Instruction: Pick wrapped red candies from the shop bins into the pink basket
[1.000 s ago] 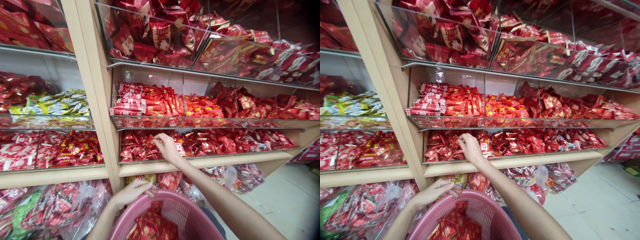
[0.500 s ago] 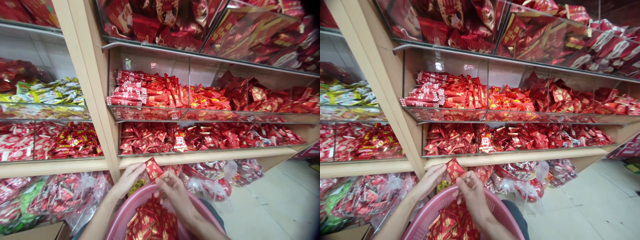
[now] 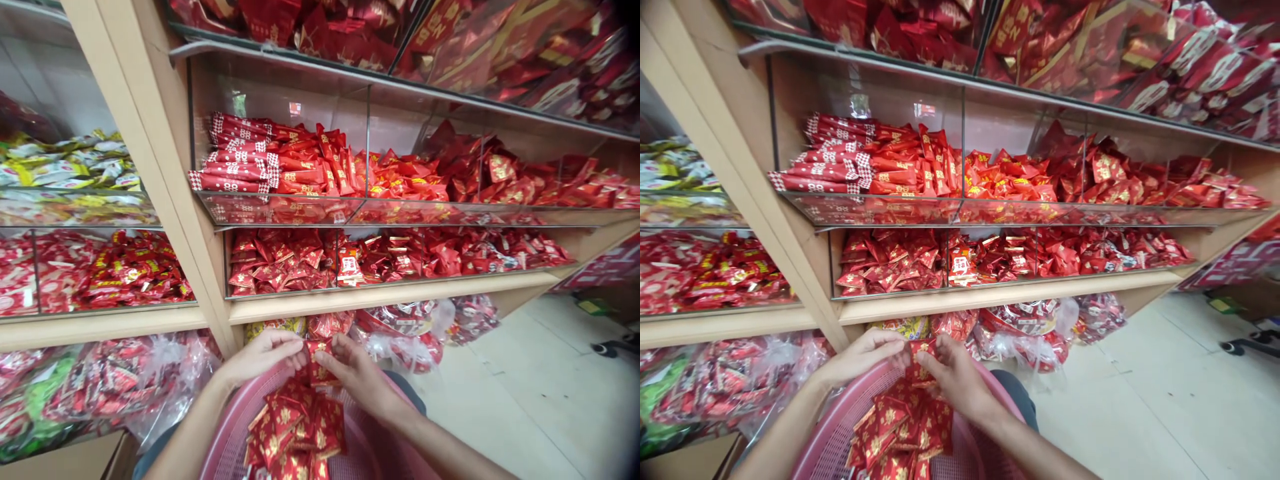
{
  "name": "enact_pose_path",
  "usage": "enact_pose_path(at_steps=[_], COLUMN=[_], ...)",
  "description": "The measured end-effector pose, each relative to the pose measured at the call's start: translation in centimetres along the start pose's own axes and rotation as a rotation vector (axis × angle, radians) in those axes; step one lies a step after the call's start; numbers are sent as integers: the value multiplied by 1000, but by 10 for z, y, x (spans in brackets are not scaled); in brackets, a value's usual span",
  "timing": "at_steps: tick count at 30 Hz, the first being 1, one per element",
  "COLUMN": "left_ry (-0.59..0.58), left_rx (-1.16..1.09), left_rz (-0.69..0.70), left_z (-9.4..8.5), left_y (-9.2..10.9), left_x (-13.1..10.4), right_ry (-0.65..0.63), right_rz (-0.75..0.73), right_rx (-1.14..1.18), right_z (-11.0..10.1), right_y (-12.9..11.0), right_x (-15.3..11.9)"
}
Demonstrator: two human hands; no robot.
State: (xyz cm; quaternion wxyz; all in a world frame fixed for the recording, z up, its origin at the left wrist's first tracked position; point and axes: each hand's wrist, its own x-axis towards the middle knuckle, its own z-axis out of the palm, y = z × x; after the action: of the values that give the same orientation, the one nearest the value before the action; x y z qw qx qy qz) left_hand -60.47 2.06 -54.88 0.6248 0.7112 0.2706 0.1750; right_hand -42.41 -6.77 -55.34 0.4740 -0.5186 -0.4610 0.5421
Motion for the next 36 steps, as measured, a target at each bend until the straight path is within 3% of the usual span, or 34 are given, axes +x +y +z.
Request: enact_pose_path(at_steps=[4, 7, 9, 13, 18, 24, 27, 30, 33, 36], left_ry=[157, 151, 120, 94, 42, 6, -8, 2, 14, 28], left_rx=[69, 124, 149, 183, 171, 158, 159, 158, 160, 180], left_rz=[11, 24, 17, 0, -21, -31, -26, -35, -47, -54], left_z=[-1, -4, -4, -4, -2, 0, 0, 0, 0, -1], left_y=[-6, -14, -19, -23, -22, -22, -21, -20, -22, -27], left_x=[4, 6, 7, 8, 6, 6, 6, 5, 5, 8], right_ry=[-53, 45, 116, 179, 216, -32, -49, -31, -86, -149], right_rz=[330, 646, 740, 722, 715, 760, 720, 705, 693, 567], right_rx=[95, 313, 460, 613, 595, 193, 8, -24, -63, -252], right_z=[-11, -11, -9, -3, -1, -6, -6, -9, -15, -20], right_y=[16, 34, 44, 50, 51, 61, 63, 60, 49, 21], right_x=[-25, -38, -40, -31, -26, -20, -16, -18, -25, -30])
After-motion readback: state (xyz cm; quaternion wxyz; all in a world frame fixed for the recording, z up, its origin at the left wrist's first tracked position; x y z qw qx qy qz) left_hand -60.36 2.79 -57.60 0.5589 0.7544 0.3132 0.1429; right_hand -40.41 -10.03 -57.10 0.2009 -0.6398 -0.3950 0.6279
